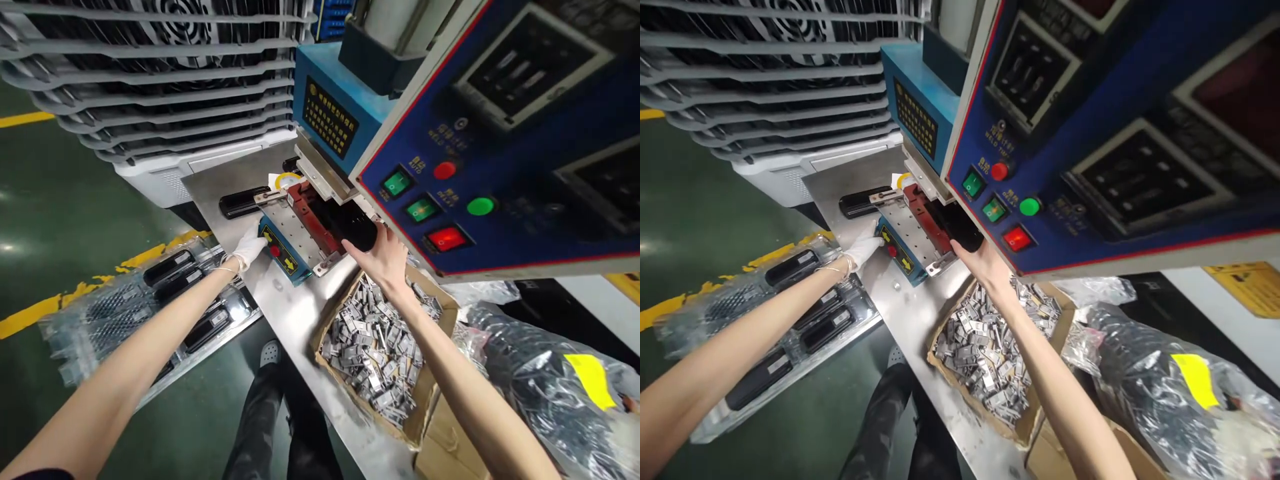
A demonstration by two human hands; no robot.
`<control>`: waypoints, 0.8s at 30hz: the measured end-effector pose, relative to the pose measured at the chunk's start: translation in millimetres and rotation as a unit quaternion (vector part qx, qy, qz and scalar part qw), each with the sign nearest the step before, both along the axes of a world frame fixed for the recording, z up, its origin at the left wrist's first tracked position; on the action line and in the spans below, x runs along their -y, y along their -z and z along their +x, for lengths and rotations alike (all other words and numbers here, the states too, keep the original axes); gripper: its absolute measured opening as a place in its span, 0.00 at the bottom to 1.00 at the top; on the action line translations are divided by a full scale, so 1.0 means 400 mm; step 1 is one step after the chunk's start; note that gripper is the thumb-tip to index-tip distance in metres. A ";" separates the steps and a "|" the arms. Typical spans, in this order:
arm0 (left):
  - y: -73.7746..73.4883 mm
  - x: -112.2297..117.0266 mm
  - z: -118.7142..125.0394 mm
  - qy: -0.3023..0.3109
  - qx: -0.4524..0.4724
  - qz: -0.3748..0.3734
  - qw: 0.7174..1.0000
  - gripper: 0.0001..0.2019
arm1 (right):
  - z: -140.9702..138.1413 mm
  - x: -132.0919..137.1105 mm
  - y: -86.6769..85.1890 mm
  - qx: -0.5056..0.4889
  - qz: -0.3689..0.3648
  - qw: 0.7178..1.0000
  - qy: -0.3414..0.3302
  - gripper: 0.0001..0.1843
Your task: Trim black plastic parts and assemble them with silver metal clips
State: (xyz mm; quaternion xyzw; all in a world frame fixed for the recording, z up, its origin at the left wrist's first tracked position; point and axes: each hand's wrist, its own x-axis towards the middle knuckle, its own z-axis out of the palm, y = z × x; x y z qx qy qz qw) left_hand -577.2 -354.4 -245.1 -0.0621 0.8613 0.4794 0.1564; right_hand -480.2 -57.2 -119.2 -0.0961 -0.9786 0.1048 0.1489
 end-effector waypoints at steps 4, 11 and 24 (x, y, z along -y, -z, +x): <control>0.012 -0.007 -0.033 -0.002 -0.007 0.038 0.999 0.27 | -0.061 0.004 0.023 -0.010 0.000 1.000 -0.015 0.53; 0.008 -0.001 -0.047 0.002 -0.015 0.050 0.999 0.24 | -0.103 0.031 0.021 -0.004 0.007 0.999 -0.033 0.50; -0.024 0.034 -0.019 0.012 0.001 0.057 0.998 0.22 | -0.132 0.028 0.057 -0.012 0.020 0.996 -0.081 0.46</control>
